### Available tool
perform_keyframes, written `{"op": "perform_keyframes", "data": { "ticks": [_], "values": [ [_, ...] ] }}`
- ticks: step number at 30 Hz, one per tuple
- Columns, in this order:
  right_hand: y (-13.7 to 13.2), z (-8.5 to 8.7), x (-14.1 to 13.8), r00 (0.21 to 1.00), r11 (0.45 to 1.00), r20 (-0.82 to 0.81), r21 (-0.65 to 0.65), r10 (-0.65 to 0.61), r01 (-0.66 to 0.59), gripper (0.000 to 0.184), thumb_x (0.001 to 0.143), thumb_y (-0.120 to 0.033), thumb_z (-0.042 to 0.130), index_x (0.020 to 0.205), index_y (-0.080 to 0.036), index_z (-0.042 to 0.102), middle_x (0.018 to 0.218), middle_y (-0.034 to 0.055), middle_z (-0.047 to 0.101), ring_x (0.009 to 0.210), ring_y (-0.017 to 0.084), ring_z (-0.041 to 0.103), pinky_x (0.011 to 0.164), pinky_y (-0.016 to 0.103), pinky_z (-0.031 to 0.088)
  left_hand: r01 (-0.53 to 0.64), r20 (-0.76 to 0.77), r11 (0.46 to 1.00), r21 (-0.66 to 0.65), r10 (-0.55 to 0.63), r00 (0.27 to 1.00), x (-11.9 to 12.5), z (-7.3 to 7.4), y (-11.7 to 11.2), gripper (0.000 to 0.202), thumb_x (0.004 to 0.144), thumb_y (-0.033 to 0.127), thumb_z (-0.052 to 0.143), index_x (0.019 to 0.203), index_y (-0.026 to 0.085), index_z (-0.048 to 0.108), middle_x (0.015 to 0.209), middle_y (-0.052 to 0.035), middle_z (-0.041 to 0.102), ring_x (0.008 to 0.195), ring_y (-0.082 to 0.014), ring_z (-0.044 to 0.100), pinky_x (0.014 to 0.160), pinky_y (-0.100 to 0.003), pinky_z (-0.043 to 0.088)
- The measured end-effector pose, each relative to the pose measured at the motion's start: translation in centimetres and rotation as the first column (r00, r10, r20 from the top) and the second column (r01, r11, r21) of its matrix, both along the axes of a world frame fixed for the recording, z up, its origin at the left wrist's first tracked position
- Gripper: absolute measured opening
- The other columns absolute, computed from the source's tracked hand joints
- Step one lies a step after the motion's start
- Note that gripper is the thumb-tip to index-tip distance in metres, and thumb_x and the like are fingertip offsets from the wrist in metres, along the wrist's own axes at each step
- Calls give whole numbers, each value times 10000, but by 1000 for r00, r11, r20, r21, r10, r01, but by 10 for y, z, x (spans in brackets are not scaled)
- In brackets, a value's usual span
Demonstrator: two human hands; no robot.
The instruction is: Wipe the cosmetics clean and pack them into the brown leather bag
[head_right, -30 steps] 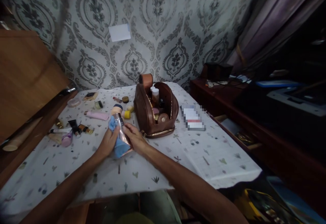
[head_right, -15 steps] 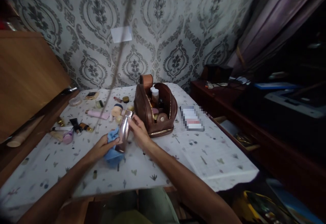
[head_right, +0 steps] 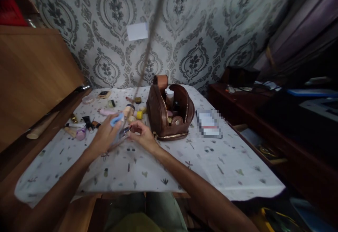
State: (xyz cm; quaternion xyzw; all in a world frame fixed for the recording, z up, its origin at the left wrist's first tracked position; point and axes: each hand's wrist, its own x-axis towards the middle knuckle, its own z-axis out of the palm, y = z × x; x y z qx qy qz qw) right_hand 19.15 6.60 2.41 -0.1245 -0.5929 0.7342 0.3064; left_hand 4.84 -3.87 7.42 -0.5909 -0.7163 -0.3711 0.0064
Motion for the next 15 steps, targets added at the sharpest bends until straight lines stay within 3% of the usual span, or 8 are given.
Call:
{"op": "perform_keyframes", "data": {
  "ticks": [2, 4, 8, 10, 12, 15],
  "values": [
    [0, -1, 0, 1000, 998, 21, 63, 8, -9, 371, 681, -368, 824, 952, -221, 616, 889, -4, 607, 833, 151, 575, 762, 307, 543, 65, -82, 997, -42, -69, 994, 16, -6, 6, 419, 998, 420, 345, 1232, 196, 612, 1210, -110, 656, 1157, -260, 551, 1019, -430, 412],
    [1, -3, 3, 999, 995, 46, 103, -6, 1, 370, 664, -347, 833, 933, -213, 617, 899, -4, 619, 835, 145, 583, 767, 287, 509, 67, -125, 993, -100, -79, 989, 17, -18, 8, 397, 999, 403, 354, 1126, 194, 666, 1181, -113, 685, 1169, -272, 553, 1024, -459, 402],
    [3, -9, 10, 995, 989, 88, 148, -41, 28, 333, 669, -337, 825, 875, -203, 601, 867, 1, 636, 798, 139, 585, 729, 270, 465, -19, -98, 984, -175, 2, 995, -19, -49, -7, 437, 960, 453, 405, 811, 168, 700, 1029, -153, 723, 1151, -312, 578, 1031, -479, 403],
    [3, -10, 13, 991, 981, 112, 189, -67, 45, 314, 688, -340, 808, 882, -203, 604, 852, 7, 640, 794, 146, 582, 686, 259, 447, -65, -59, 980, -188, 54, 997, -40, -61, -18, 443, 941, 490, 418, 780, 172, 681, 990, -135, 721, 1117, -294, 598, 1037, -444, 412],
    [3, -10, 14, 987, 973, 130, 222, -94, 63, 302, 700, -344, 796, 892, -204, 611, 850, 9, 632, 796, 151, 575, 640, 245, 430, -109, -42, 977, -184, 103, 994, -55, -65, -28, 439, 947, 494, 391, 824, 175, 667, 990, -113, 707, 1055, -266, 619, 1004, -408, 438],
    [2, -8, 13, 982, 967, 143, 240, -120, 84, 293, 715, -367, 787, 892, -208, 617, 855, 5, 618, 767, 143, 558, 591, 229, 412, -181, -47, 973, -143, 176, 983, -63, -56, -35, 449, 962, 488, 346, 782, 186, 625, 964, -110, 669, 949, -255, 622, 943, -392, 458]
  ]
}}
